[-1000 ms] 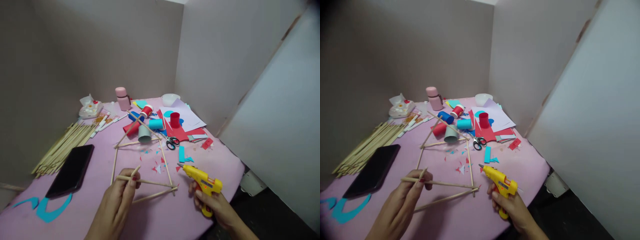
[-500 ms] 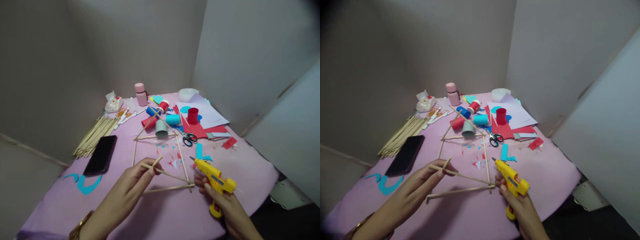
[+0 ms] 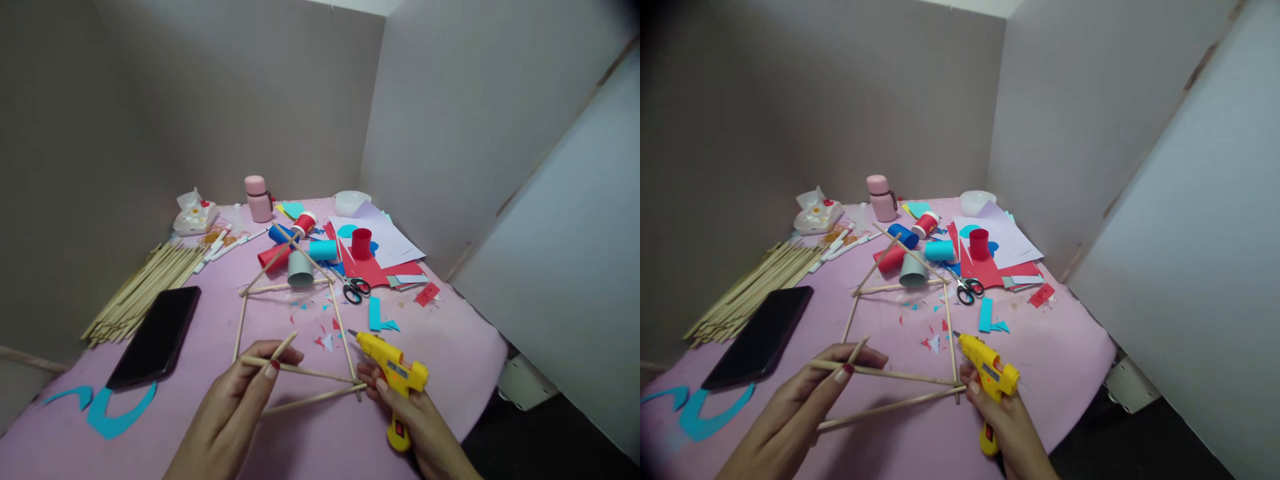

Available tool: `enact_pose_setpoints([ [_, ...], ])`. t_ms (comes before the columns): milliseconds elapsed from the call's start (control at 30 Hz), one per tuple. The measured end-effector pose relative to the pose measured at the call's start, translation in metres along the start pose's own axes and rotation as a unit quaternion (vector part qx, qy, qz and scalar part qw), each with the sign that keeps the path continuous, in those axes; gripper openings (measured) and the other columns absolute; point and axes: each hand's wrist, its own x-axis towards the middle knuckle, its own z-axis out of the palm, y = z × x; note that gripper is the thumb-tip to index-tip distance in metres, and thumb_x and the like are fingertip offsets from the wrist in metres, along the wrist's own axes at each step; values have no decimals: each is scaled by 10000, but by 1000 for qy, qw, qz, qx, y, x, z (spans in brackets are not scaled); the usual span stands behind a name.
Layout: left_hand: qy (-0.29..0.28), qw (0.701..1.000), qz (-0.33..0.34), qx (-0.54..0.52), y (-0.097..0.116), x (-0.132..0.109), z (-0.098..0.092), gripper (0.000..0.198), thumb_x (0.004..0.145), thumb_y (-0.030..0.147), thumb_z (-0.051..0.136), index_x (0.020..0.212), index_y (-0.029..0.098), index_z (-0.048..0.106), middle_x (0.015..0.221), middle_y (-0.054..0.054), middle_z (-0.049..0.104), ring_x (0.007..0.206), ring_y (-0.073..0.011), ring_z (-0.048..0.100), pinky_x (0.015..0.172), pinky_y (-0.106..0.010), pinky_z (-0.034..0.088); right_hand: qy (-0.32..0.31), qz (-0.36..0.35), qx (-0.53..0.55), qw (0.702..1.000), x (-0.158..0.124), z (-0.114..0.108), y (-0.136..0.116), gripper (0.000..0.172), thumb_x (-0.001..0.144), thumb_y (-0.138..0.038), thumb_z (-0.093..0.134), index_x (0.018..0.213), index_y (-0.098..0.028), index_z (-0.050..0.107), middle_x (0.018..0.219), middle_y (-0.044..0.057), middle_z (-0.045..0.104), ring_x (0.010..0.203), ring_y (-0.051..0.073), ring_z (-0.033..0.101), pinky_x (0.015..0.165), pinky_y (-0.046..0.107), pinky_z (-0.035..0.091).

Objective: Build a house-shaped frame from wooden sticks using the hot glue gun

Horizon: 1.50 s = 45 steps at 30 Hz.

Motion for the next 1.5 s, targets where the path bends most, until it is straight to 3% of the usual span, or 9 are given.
enact_pose_setpoints([
  [467, 12, 1000, 1, 7, -14, -2, 3, 297, 884, 442, 424, 916, 269, 663, 984, 9, 683, 1013, -172, 618, 819, -200, 515, 11, 3, -21, 1000, -3, -4, 0, 363, 642, -439, 791, 863, -185, 656, 1089, 105, 686, 1107, 301, 579, 982, 470, 399],
  [667, -11, 999, -8, -38, 0, -2, 3, 249, 880, 363, 443, 898, 234, 655, 916, -17, 675, 955, -178, 611, 822, -233, 501, -5, 28, -11, 1000, -4, -10, 1, 370, 643, -438, 794, 868, -174, 664, 1134, 117, 675, 1123, 308, 574, 1010, 482, 368],
  [967, -85, 991, -55, -91, 11, 1, -7, 235, 916, 313, 440, 958, 205, 644, 985, -31, 621, 975, -163, 554, 879, -250, 421, -20, 69, 4, 997, -4, -18, 3, 355, 671, -413, 781, 933, -198, 677, 1149, 103, 680, 1205, 312, 511, 1030, 469, 383],
  [1233, -76, 992, -44, -88, 10, 0, -6, 218, 926, 298, 437, 959, 226, 640, 988, -7, 609, 980, -140, 544, 871, -209, 406, -20, 59, -3, 998, -4, -17, 3, 315, 694, -409, 764, 932, -220, 684, 1150, 87, 681, 1175, 296, 543, 1006, 442, 410],
  [1500, -38, 999, -27, -28, 6, -2, -6, 254, 895, 386, 437, 916, 268, 661, 1002, 2, 639, 1011, -175, 562, 836, -215, 459, -17, 23, 13, 1000, -2, -15, -1, 317, 671, -414, 779, 892, -211, 676, 1146, 86, 667, 1138, 299, 568, 983, 446, 401],
])
